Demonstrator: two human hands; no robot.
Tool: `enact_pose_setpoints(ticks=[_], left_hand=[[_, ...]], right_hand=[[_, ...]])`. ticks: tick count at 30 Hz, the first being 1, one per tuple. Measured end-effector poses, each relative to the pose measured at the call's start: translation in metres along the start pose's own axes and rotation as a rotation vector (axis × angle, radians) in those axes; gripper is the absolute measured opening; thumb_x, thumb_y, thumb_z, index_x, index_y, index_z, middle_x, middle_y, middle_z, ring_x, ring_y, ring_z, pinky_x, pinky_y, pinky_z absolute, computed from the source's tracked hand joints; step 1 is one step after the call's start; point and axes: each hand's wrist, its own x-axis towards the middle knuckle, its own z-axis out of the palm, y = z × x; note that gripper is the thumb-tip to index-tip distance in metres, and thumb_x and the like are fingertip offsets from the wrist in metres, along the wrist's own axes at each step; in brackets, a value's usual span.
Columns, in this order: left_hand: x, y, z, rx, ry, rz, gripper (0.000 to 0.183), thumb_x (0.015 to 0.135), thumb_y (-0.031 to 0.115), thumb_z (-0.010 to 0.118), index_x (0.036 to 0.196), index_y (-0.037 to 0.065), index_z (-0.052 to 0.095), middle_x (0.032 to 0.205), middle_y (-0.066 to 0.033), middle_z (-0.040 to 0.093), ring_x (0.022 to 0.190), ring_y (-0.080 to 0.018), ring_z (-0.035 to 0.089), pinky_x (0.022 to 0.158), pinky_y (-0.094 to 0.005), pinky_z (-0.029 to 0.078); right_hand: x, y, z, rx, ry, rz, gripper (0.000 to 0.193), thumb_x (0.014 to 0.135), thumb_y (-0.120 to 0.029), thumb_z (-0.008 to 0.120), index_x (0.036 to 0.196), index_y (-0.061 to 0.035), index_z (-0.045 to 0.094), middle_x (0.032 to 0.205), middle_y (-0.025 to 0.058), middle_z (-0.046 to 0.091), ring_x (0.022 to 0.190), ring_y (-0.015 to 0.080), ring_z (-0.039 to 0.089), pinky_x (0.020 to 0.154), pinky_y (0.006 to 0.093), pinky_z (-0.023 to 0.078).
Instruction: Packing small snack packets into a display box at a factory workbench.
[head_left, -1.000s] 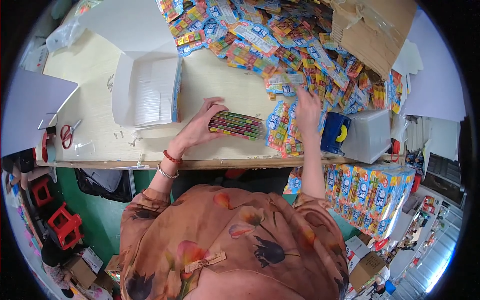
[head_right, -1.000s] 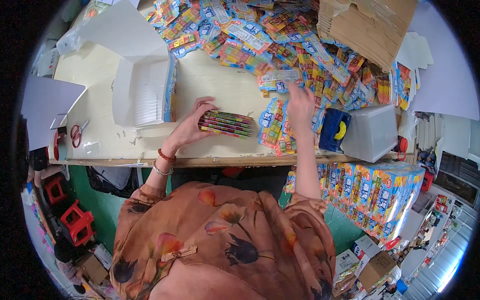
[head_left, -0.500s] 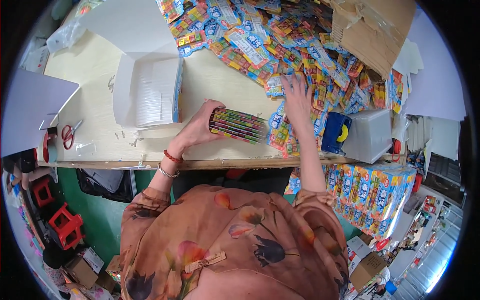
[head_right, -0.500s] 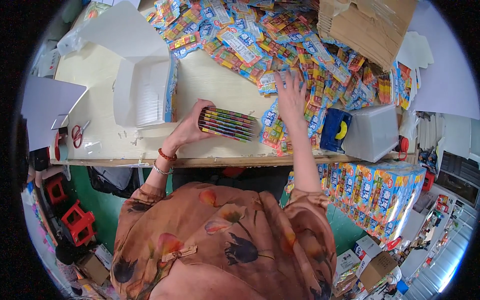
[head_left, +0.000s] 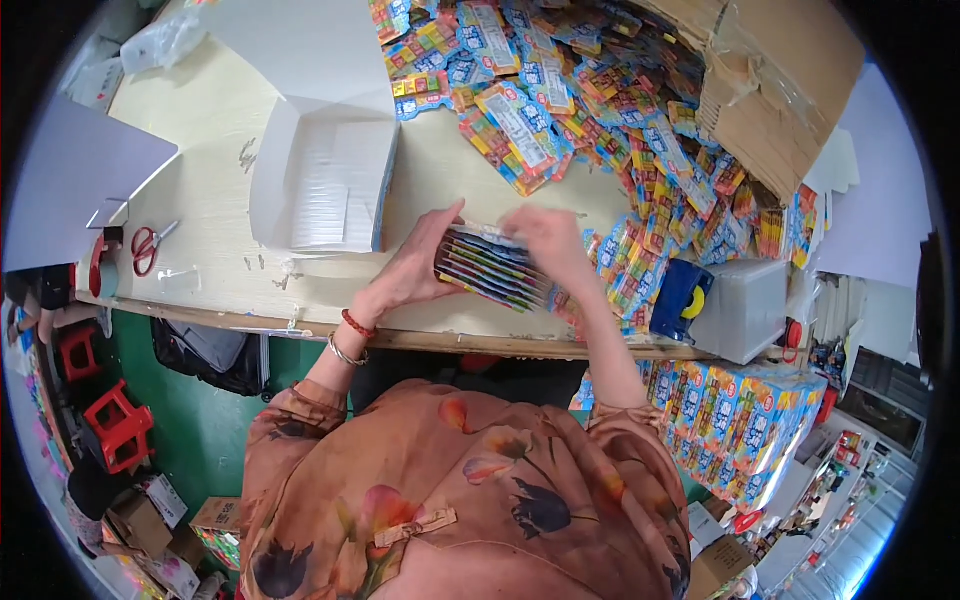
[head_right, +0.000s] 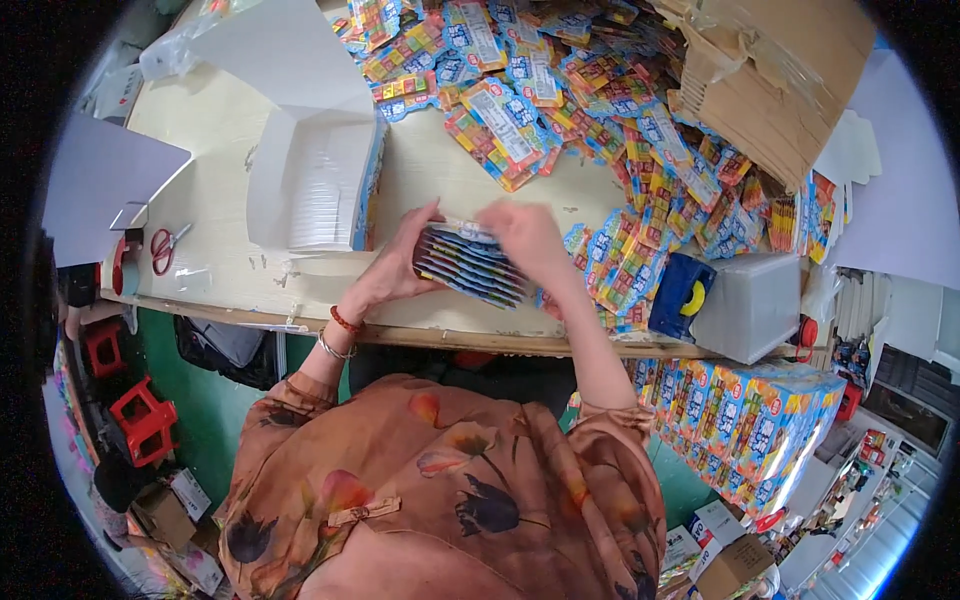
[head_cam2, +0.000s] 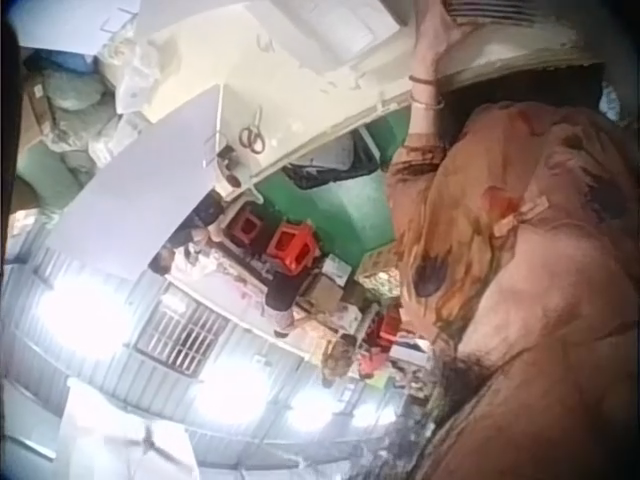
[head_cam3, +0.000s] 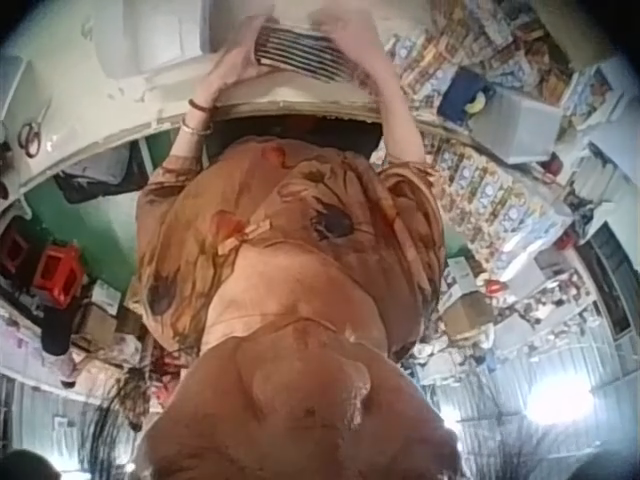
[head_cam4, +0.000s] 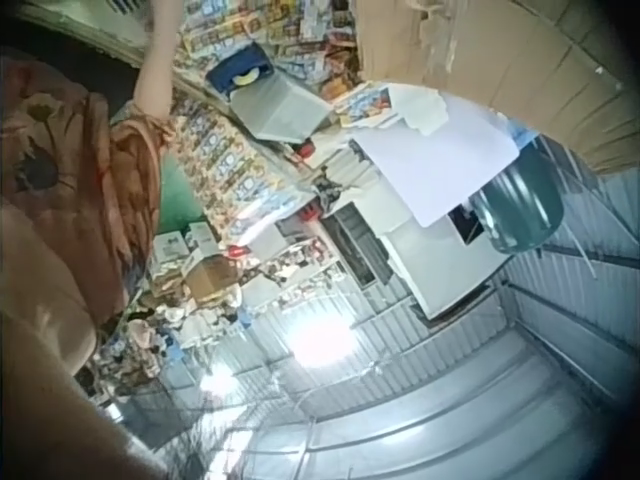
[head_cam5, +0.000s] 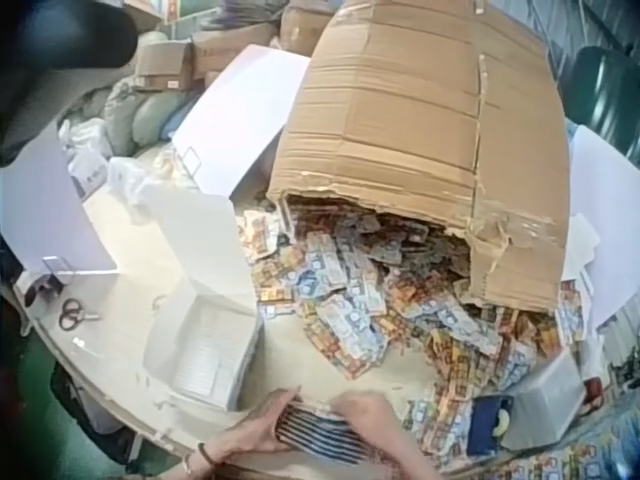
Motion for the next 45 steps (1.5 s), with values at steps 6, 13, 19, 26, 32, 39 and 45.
enact_pose_setpoints(ticks=[6,13,19,26,32,39,45], left_hand=[[0.009,-0.003,0.000,-0.042,-0.091,0.024,0.081,0.057,0.011,0.084,0.129,0.008,0.045,0.120,-0.0164,0.049,0.114,-0.0341,0.048,0.099,-0.0404,0.041],[0.009,-0.009,-0.005,-0.030,-0.108,0.078,0.073,0.058,0.010,0.081,0.123,0.007,0.048,0.120,-0.0137,0.052,0.113,-0.0335,0.050,0.098,-0.0390,0.041],[0.006,-0.007,-0.009,-0.061,-0.161,0.074,0.073,0.058,0.008,0.080,0.123,0.007,0.048,0.122,-0.0133,0.050,0.116,-0.0325,0.048,0.099,-0.0382,0.041],[-0.009,-0.008,0.000,-0.191,-0.073,0.014,0.099,0.060,0.010,0.084,0.141,0.012,0.027,0.142,-0.0177,0.030,0.117,-0.0295,0.049,0.097,-0.0375,0.046],[-0.018,-0.014,0.008,-0.051,0.032,-0.091,0.122,0.058,0.016,0.087,0.150,0.010,0.007,0.143,-0.0195,0.032,0.126,-0.0354,0.036,0.107,-0.0434,0.033],[-0.006,0.004,-0.003,0.073,-0.028,-0.186,0.112,0.055,0.020,0.086,0.146,0.010,0.023,0.141,-0.0157,0.036,0.128,-0.0404,0.031,0.110,-0.0483,0.025],[-0.004,-0.004,0.002,0.167,-0.005,-0.111,0.127,0.054,0.027,0.088,0.149,0.008,0.005,0.151,-0.0175,0.019,0.141,-0.0411,0.012,0.115,-0.0491,0.013]], right_hand=[[0.096,0.062,-0.036,-0.640,0.564,-0.046,0.034,0.079,-0.023,0.070,0.105,-0.0032,0.061,0.091,0.0138,0.064,0.073,0.0245,0.062,0.067,0.0338,0.049],[0.102,0.032,-0.069,-0.067,0.101,0.054,0.020,0.072,-0.003,0.070,0.089,-0.0010,0.061,0.080,0.0008,0.060,0.070,0.0100,0.055,0.066,0.0245,0.045],[0.058,0.006,-0.093,-0.480,0.067,-0.317,0.014,0.067,0.014,0.054,0.068,-0.0005,0.055,0.079,0.0052,0.060,0.102,0.0240,0.055,0.078,0.0304,0.047],[0.073,-0.026,-0.025,-0.076,-0.297,-0.515,0.016,0.058,0.015,0.051,0.061,0.0000,0.050,0.069,0.0075,0.056,0.094,0.0233,0.061,0.078,0.0305,0.047],[0.077,-0.009,0.028,0.621,-0.635,-0.057,0.010,0.080,0.008,0.052,0.074,-0.0003,0.051,0.078,0.0028,0.059,0.083,0.0126,0.061,0.076,0.0275,0.052],[0.098,0.027,-0.018,-0.493,0.076,-0.190,0.041,0.079,-0.024,0.069,0.111,-0.0027,0.056,0.109,0.0122,0.056,0.105,0.0278,0.054,0.087,0.0372,0.048],[0.083,0.037,-0.033,-0.628,0.030,-0.283,0.044,0.078,-0.031,0.070,0.108,-0.0018,0.057,0.102,0.0103,0.056,0.097,0.0268,0.052,0.084,0.0377,0.042]])
